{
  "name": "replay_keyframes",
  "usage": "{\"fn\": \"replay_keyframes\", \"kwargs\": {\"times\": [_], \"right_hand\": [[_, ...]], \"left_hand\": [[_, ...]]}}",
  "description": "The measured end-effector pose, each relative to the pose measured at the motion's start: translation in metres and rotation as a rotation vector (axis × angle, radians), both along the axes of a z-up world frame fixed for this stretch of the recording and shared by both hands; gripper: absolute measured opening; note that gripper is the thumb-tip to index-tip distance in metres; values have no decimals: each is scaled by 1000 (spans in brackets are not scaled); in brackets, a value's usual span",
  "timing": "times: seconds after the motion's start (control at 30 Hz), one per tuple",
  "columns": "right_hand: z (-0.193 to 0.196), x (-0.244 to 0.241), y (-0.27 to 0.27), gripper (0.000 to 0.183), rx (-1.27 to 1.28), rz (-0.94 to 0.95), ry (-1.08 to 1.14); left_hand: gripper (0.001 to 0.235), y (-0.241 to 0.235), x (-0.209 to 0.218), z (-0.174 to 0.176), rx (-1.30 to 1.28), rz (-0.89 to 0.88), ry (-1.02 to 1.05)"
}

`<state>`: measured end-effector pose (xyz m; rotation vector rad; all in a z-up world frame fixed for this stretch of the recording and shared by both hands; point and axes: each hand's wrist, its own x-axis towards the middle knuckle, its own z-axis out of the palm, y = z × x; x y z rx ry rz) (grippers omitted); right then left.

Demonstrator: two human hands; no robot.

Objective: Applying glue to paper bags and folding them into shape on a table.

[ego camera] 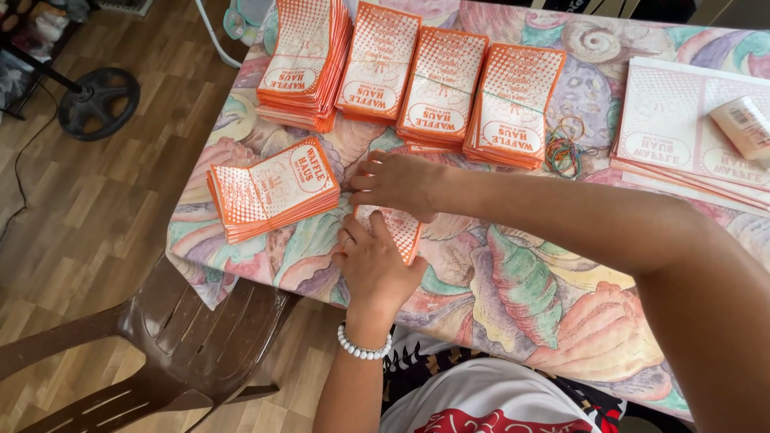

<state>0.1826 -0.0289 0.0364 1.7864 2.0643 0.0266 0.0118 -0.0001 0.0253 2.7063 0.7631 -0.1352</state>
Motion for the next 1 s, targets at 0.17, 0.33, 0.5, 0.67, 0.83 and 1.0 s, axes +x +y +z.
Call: {"fn": "replay_keyframes", "kwargs": {"times": [0.17,0.33,0.5,0.67,0.83,1.0], "right_hand": [[19,-1,4,115,-30,-52,-16],[3,11,8,120,-30,-96,-33],[18,8,-8,129,90,-97,4],[42,-14,-77,94,345,-118,303],[-7,-10,-107,63,617,-80,421],[-15,-4,-110,56,640,-71,485]], "left_hand": [[92,10,2,7,-40,10,-47],[88,10,2,14,-31,-5,-112],[90,16,0,9,20,-15,-147],[85,9,-9,-11,106,-60,-192],[82,8,-12,-17,94,-82,-192],[75,3,-10,-6,45,-48,-137]]}}
